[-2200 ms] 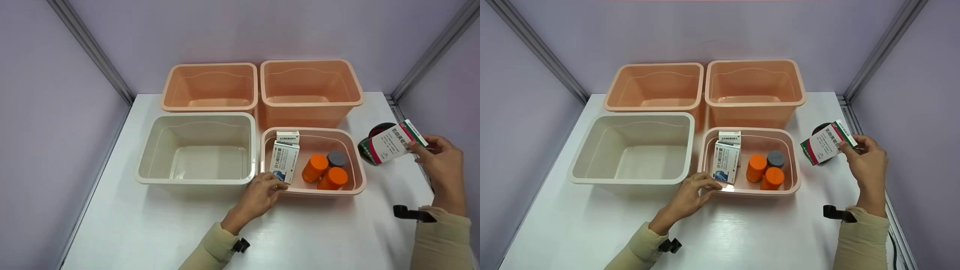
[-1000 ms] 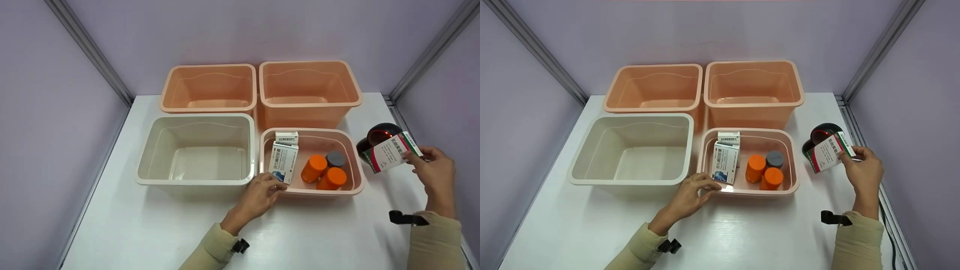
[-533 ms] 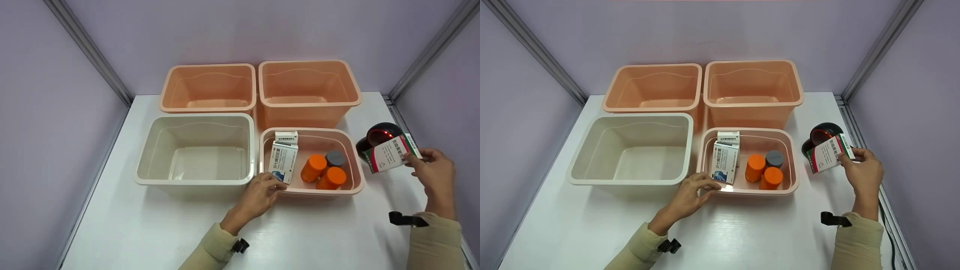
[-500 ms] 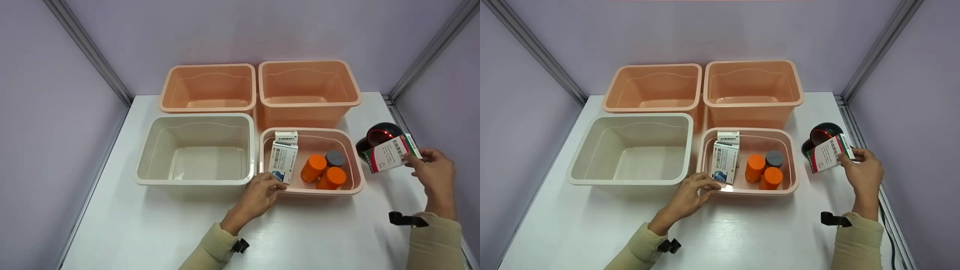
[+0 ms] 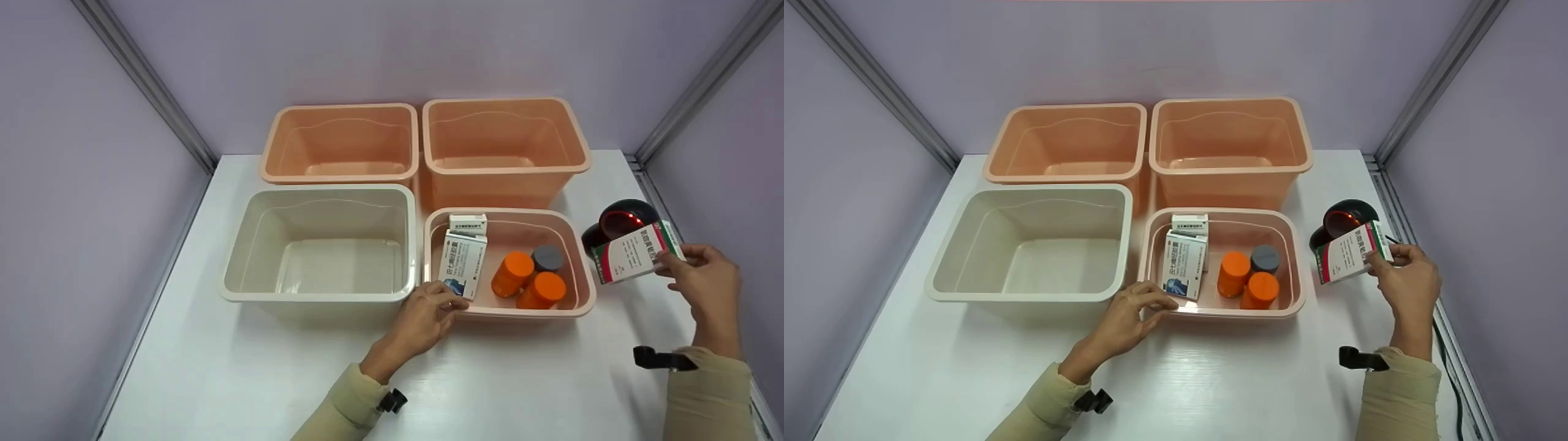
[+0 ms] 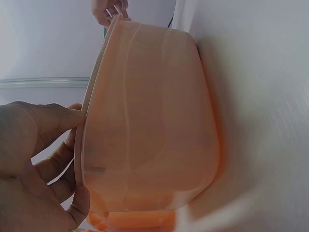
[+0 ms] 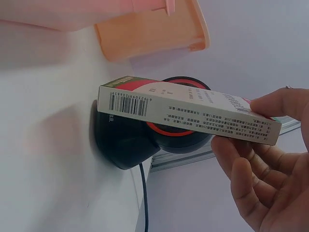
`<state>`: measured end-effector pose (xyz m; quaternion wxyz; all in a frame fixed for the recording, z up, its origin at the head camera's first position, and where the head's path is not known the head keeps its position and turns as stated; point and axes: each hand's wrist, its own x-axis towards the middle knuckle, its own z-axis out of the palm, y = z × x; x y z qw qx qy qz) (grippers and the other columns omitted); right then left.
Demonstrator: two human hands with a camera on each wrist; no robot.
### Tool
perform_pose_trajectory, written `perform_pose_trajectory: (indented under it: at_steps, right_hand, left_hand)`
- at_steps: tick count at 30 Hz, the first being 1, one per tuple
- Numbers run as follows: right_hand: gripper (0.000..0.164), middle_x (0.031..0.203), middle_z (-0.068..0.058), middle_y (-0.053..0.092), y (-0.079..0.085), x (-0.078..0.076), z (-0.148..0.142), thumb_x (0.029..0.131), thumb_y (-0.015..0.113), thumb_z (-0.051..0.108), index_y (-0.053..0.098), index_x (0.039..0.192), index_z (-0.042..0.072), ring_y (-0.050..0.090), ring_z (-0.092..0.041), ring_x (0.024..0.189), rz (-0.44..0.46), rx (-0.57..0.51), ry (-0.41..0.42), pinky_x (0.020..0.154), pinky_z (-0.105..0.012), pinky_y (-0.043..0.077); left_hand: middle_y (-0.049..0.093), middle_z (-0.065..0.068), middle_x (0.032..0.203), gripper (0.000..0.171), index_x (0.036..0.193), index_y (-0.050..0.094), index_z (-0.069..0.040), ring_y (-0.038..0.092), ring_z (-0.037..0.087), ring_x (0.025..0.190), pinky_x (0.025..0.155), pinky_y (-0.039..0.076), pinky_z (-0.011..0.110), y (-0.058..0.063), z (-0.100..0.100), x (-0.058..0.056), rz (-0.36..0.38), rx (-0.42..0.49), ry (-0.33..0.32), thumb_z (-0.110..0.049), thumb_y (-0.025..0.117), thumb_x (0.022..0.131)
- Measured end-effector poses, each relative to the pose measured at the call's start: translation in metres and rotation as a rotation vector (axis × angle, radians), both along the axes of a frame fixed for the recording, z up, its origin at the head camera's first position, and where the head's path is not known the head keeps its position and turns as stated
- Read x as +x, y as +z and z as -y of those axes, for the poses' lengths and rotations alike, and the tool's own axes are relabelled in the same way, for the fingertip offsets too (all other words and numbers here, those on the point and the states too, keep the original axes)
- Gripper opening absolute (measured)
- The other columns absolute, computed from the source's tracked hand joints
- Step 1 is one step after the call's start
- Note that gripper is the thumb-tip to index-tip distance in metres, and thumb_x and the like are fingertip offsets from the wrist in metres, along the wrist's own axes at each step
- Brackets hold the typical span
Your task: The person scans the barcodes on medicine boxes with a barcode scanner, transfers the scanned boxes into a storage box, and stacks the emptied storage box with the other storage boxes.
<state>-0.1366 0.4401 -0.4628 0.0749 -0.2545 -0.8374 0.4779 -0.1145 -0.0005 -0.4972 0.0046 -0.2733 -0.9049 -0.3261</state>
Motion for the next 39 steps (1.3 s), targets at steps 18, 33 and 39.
perform_pose_trajectory:
  at_steps: [18,33,39]
  right_hand:
    - [0.019,0.072,0.028,0.060,-0.0083,0.0009,0.0051,0.094,0.066,0.024,0.052,0.106,0.019,0.067,0.006,0.062,-0.009,-0.010,0.079,0.057,-0.017,0.056]
    - [0.021,0.072,0.030,0.057,-0.0069,0.0083,0.0021,0.095,0.066,0.031,0.050,0.106,0.023,0.067,0.006,0.064,0.032,0.014,0.026,0.059,-0.016,0.056]
    - [0.021,0.074,0.027,0.057,-0.0060,0.0074,0.0037,0.094,0.066,0.031,0.050,0.105,0.024,0.066,0.008,0.064,0.024,0.010,0.004,0.060,-0.016,0.056]
  left_hand:
    - [0.066,-0.006,0.104,0.022,0.108,0.076,-0.026,0.060,0.015,0.110,0.097,0.046,0.031,0.0002,-0.0004,0.0000,0.011,0.018,0.001,-0.013,0.071,0.091]
    - [0.066,-0.004,0.104,0.021,0.108,0.076,-0.025,0.060,0.016,0.107,0.098,0.046,0.031,-0.0012,0.0004,0.0001,-0.004,0.030,-0.001,-0.013,0.071,0.091]
    - [0.066,-0.004,0.104,0.021,0.107,0.077,-0.024,0.060,0.015,0.107,0.098,0.046,0.031,-0.0016,0.0000,0.0002,-0.007,0.034,-0.003,-0.012,0.071,0.091]
